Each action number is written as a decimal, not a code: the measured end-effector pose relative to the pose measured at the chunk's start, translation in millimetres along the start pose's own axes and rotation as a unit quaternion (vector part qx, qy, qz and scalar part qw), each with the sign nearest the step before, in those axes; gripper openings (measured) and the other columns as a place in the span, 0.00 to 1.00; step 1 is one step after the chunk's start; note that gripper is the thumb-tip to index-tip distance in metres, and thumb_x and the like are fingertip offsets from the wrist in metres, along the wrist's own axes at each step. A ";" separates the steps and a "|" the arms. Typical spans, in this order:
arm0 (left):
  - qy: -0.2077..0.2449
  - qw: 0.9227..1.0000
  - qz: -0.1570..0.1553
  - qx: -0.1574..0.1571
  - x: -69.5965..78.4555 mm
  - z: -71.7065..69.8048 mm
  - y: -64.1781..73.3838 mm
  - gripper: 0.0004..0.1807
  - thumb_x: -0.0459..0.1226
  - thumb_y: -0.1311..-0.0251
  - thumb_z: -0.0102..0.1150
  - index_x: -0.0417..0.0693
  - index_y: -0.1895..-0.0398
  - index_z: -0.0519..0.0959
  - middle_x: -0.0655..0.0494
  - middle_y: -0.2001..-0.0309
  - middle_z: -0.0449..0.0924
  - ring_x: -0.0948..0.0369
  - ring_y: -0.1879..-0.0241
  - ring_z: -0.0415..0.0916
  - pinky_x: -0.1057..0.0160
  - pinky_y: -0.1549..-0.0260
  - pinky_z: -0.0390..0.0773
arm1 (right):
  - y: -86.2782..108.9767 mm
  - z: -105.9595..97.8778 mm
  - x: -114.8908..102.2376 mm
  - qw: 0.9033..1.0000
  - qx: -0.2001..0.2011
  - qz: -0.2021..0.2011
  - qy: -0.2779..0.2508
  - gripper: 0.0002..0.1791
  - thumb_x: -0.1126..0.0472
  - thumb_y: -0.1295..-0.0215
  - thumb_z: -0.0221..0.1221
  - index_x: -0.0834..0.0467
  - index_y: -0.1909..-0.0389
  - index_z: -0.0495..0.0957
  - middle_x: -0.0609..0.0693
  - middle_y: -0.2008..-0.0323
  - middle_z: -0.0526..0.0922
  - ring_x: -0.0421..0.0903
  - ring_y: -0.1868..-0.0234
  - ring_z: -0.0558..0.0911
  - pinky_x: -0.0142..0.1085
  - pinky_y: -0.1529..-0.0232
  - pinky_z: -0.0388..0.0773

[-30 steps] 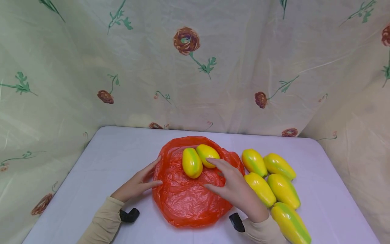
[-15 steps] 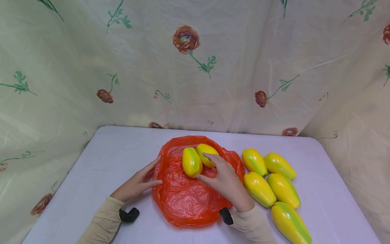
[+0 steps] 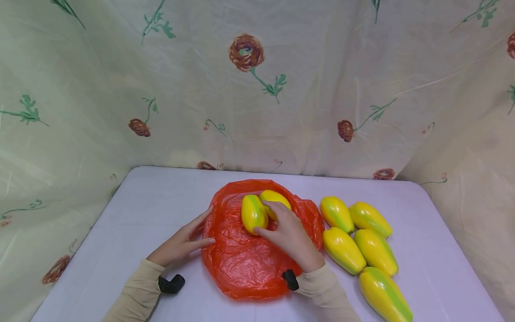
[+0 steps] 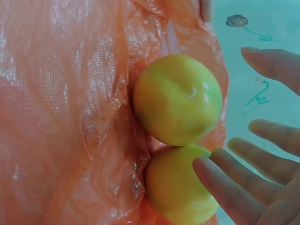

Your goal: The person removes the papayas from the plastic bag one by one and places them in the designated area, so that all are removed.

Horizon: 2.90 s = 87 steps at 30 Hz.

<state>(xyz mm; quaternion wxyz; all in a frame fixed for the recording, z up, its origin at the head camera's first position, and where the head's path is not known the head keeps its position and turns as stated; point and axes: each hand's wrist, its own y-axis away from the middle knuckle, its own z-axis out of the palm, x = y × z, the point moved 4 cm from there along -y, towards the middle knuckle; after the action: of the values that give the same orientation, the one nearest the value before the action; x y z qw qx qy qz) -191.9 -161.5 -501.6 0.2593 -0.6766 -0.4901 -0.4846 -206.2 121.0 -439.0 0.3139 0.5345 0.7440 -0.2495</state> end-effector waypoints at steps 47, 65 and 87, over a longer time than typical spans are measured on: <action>-0.011 1.000 0.000 0.006 -1.4 -0.1 -1.2 0.47 0.49 0.34 0.68 0.78 0.18 0.50 0.67 0.17 0.51 0.55 0.16 0.48 0.43 0.22 0.59 | -10.8 30.0 7.9 0.998 -0.013 -0.064 0.015 0.39 0.56 0.37 0.72 0.50 0.25 0.69 0.50 0.24 0.70 0.56 0.22 0.67 0.55 0.28 0.73; -0.005 1.000 -0.010 0.008 0.0 -0.6 0.1 0.47 0.49 0.34 0.68 0.79 0.18 0.51 0.67 0.17 0.51 0.54 0.16 0.47 0.42 0.22 0.60 | -10.9 22.0 4.6 0.997 -0.006 -0.075 0.006 0.38 0.57 0.37 0.72 0.52 0.26 0.71 0.51 0.26 0.72 0.55 0.23 0.68 0.53 0.30 0.75; -0.005 1.000 -0.003 0.008 -4.2 -0.7 -1.8 0.47 0.50 0.35 0.68 0.79 0.18 0.51 0.67 0.17 0.51 0.54 0.16 0.47 0.42 0.23 0.61 | -3.5 -8.0 1.8 0.997 0.016 -0.072 -0.003 0.39 0.58 0.37 0.72 0.51 0.25 0.69 0.53 0.24 0.70 0.58 0.26 0.72 0.53 0.37 0.81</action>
<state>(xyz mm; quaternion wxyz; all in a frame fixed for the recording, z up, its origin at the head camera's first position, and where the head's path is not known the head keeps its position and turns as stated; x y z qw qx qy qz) -194.0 -163.1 -505.3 0.2603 -0.6755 -0.4973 -0.4782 -211.6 126.8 -434.8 0.2887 0.4837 0.7756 -0.2848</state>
